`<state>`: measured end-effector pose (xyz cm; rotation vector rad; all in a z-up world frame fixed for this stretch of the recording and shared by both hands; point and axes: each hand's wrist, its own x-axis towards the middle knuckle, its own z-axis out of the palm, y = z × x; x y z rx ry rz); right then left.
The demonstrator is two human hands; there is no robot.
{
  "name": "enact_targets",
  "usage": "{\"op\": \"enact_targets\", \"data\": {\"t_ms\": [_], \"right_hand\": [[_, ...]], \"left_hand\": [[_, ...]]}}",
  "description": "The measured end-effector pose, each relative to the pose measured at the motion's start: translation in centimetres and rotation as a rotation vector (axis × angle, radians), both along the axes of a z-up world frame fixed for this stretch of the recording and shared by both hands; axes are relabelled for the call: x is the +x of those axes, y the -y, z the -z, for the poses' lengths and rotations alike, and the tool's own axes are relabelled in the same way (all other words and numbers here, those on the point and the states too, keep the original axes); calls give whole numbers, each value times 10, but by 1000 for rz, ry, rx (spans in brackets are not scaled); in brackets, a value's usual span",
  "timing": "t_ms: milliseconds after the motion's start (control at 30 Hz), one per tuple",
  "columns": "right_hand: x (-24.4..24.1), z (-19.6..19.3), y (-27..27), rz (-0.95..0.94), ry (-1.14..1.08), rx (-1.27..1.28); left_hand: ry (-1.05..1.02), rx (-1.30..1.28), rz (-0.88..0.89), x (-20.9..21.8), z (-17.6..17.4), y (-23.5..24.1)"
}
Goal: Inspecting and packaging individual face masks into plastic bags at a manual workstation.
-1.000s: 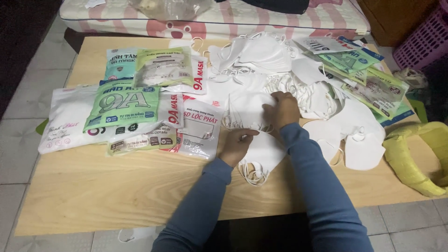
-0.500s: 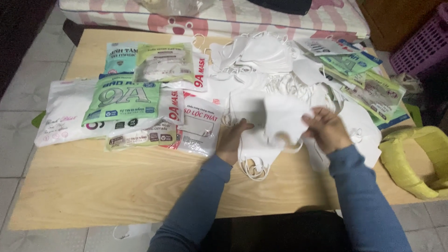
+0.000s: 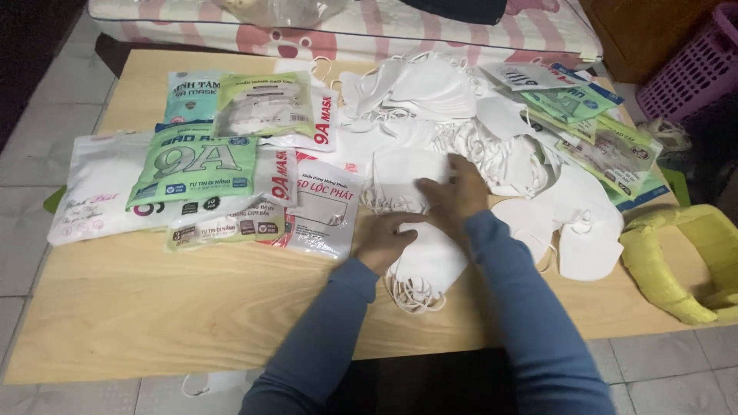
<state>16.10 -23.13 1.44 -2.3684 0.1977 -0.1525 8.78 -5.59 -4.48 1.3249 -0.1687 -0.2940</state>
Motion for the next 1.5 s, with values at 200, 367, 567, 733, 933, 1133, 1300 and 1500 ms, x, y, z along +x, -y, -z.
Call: {"op": "enact_targets", "data": {"t_ms": [200, 367, 567, 733, 933, 1133, 1300, 1500], "right_hand": [[13, 4, -23, 88, -196, -221], [12, 6, 33, 52, -203, 52], [-18, -6, 139, 135, -257, -183], [-18, 24, 170, 187, -176, -178], [-30, 20, 157, 227, 146, 195], [-64, -19, 83, 167, 64, 816], [-74, 27, 41, 205, -108, 997], [-84, 35, 5, 234, -263, 1009]], "left_hand": [[8, -7, 59, 8, 29, 4], [59, 88, 216, 16, 24, -4], [91, -10, 35, 10, -8, -7], [96, -81, -149, 27, 45, -2], [-41, -84, -208, 20, 20, -6], [-68, -155, -249, 17, 8, -5], [-154, -271, -240, 20, 10, -4], [-101, -264, -262, 11, -1, 3]]}}
